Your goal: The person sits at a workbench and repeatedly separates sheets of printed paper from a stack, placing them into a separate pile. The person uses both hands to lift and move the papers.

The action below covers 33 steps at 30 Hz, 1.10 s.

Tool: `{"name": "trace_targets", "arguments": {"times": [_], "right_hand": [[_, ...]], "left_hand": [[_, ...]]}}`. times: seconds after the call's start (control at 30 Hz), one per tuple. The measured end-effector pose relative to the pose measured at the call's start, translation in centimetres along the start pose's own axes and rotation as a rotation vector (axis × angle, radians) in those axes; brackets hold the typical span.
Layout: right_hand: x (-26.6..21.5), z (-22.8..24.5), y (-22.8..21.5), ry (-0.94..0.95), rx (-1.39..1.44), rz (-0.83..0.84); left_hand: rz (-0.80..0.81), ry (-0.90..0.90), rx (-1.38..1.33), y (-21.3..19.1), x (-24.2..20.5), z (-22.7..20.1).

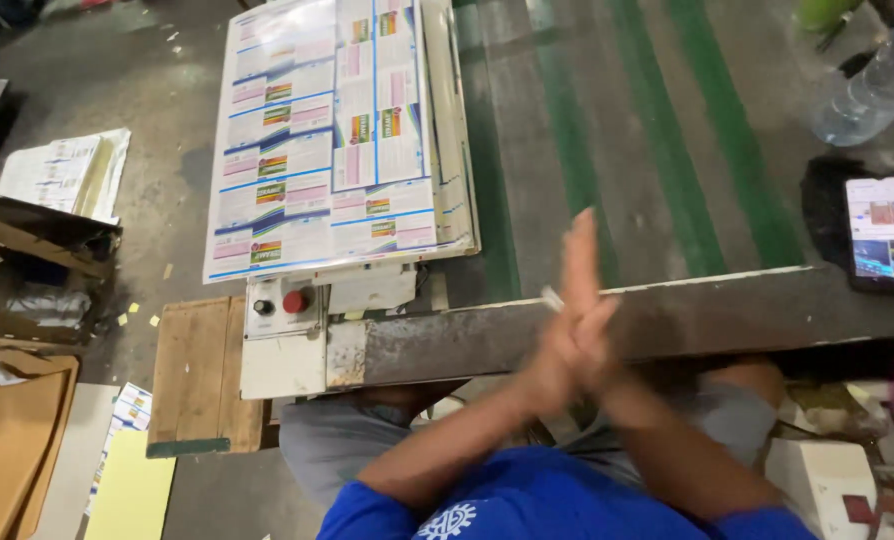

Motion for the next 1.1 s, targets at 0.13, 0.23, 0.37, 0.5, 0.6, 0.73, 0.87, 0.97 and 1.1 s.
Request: {"name": "trace_targets", "arguments": {"times": [0.13, 0.23, 0.37, 0.5, 0.6, 0.73, 0.87, 0.97, 1.1], "right_hand": [[1.9, -2.1, -1.9, 0.549, 0.564, -0.380], [-3.9, -5.2, 2.0, 0.600, 0.696, -0.213], [-8.2, -4.7, 4.4, 0.354, 0.330, 0.002], [-2.4, -1.4, 0.2, 0.167, 0.327, -0.124], [-2.2, -2.1, -1.4, 0.229, 0.487, -0.226], [-6.8, -1.3, 2.2, 0.175, 0.211, -0.053], [-5.8, 0.9, 1.7, 0.103, 0.188, -0.091], [-4.0, -4.3, -3.4, -0.050, -0.074, -0.372], [-7.2, -12.8, -17.8, 0.409, -0.343, -0.570]], "left_hand": [[0.122, 0.053, 0.082, -0.5, -4.0, 2.4], [0.095, 0.039, 0.151, -3.4, -5.2, 5.8], [-0.198, 0.053, 0.185, -4.5, -0.2, 3.8], [0.067, 0.025, 0.067, 0.2, -3.1, 1.0], [0.210, 0.012, 0.009, 0.9, -3.9, 1.1], [0.176, 0.035, 0.006, 0.7, -3.7, 2.5], [0.072, -0.072, -0.147, 0.8, -4.4, 2.8], [0.148, -0.148, -0.260, 0.6, -4.4, 1.8], [0.415, -0.299, -0.479, -0.7, -3.8, -2.1]]}}
Point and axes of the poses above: each hand's wrist, its own x-axis towards the middle knuckle, its own y-axis out of the palm, z = x × y, the point moved 1 cm from there along x, towards the middle knuckle, and after that the axes turned 11 degrees about y, right-handed, at the moved point
